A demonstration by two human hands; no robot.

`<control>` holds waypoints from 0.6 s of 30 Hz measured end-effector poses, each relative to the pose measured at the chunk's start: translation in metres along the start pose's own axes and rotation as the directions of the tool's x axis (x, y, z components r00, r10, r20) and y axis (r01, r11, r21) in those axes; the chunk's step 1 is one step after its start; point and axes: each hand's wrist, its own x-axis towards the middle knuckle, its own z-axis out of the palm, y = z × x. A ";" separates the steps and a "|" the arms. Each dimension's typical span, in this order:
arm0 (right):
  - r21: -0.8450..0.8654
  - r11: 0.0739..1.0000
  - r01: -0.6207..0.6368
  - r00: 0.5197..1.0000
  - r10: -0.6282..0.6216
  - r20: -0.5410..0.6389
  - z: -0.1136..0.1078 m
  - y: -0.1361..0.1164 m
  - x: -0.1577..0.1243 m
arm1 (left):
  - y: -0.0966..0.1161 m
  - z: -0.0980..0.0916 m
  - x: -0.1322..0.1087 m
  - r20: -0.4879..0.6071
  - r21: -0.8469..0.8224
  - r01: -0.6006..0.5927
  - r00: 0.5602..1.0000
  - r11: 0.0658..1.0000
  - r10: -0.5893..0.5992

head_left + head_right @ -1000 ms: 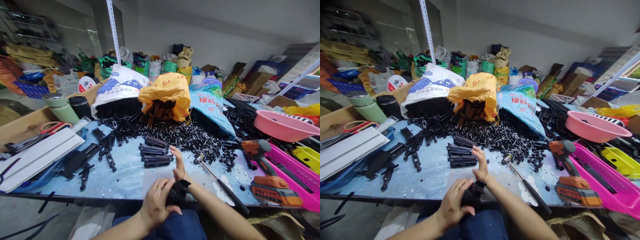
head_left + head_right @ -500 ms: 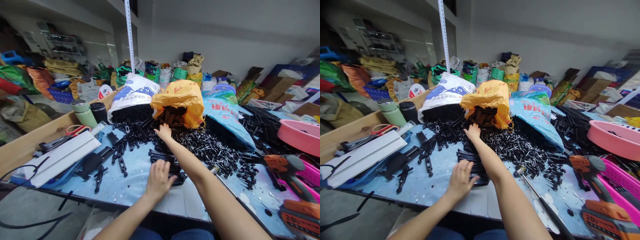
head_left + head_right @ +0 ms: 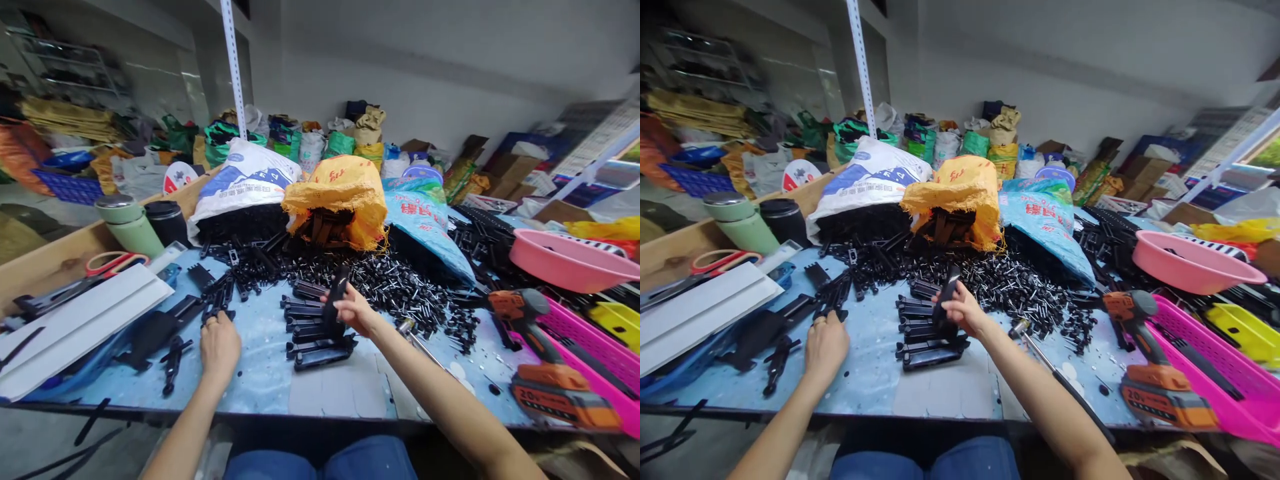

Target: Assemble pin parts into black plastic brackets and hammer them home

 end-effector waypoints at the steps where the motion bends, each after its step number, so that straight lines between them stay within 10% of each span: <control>1: 0.050 0.999 -0.010 0.999 0.008 0.037 -0.004 0.000 -0.021 | 0.002 -0.002 -0.006 -0.016 -0.086 -0.046 0.999 0.995 0.045; 5: -0.397 0.916 0.067 0.996 -0.082 -0.021 -0.022 0.000 -0.085 | 0.029 -0.011 -0.055 -0.018 -0.491 -0.391 0.898 0.778 0.440; 10: -0.971 0.221 0.096 0.947 -0.319 0.021 -0.039 0.018 -0.119 | 0.083 0.000 -0.108 0.253 -0.585 -0.600 0.504 0.545 0.826; 14: -0.986 -0.047 0.163 0.978 -0.127 0.167 -0.039 0.040 -0.136 | 0.091 0.015 -0.103 0.286 -0.490 -0.616 0.556 0.617 0.781; 18: -0.971 0.211 0.116 0.990 -0.103 0.096 -0.030 0.041 -0.143 | 0.082 0.010 -0.099 0.140 -0.591 -0.566 0.630 0.575 0.764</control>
